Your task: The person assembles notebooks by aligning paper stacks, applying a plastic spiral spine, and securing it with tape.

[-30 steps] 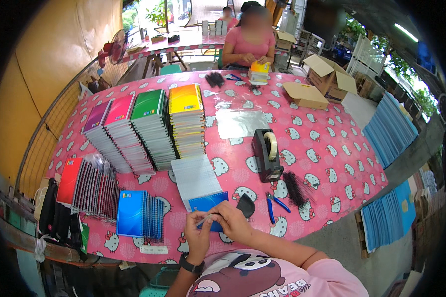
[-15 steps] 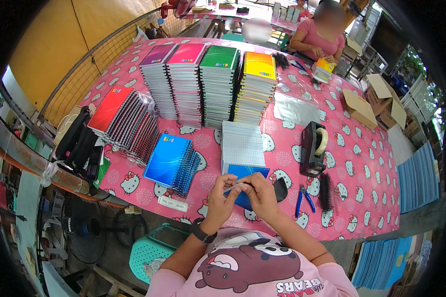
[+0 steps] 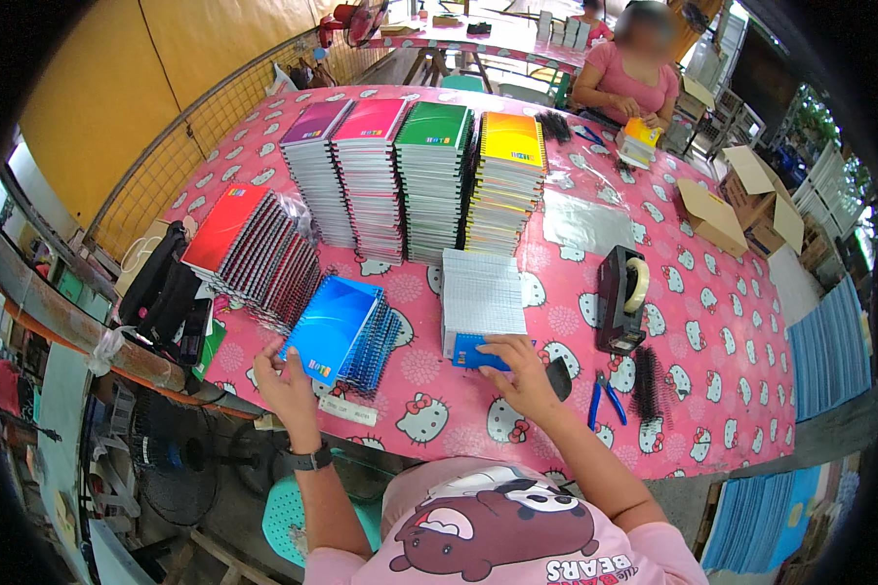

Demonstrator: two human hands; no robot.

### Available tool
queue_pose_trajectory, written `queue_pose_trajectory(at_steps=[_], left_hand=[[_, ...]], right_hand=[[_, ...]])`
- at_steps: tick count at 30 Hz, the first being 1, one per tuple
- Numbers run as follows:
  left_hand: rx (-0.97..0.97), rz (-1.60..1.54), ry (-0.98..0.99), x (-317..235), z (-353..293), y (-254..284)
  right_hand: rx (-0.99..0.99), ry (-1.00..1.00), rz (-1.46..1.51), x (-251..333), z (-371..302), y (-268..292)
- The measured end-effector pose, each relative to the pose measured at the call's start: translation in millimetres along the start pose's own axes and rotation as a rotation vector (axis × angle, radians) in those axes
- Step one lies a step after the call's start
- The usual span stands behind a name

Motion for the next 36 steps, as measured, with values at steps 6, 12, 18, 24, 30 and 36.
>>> queue_pose_trajectory(at_steps=[6,12,18,24,30,36], left_hand=[[-0.233,-0.519,0.124,3.5,-3.3,-29.4],[-0.184,-0.660,0.214,-3.5,7.8,-59.7],[-0.317,-0.603,0.139,-5.8,6.0,-52.0],[-0.300,-0.688,0.154,2.5,4.9,-58.1],[-0.230,-0.294,0.014,7.9,5.2,-58.6],[-0.268,-0.779,0.265,-14.3,8.0,-53.5]], right_hand=[[-0.032,0.013,0.476,37.7,73.6,-48.6],[-0.037,-0.205,0.595,60.2,126.7,-111.8],[-0.263,-0.060,0.680,72.2,144.2,-141.8],[-0.195,-0.150,0.737,74.4,140.0,-133.0],[-0.203,-0.200,0.832,62.0,144.8,-147.7],[-0.211,-0.202,1.007,66.8,138.5,-146.0]])
Point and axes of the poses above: each hand's wrist, its own z-axis towards the middle knuckle, its own y-axis out of the back of the hand, x = y × z, the point moved 2 cm from there along z, towards the middle knuckle, and after that the axes turned 8 degrees about -y, right-handed, at the moved point
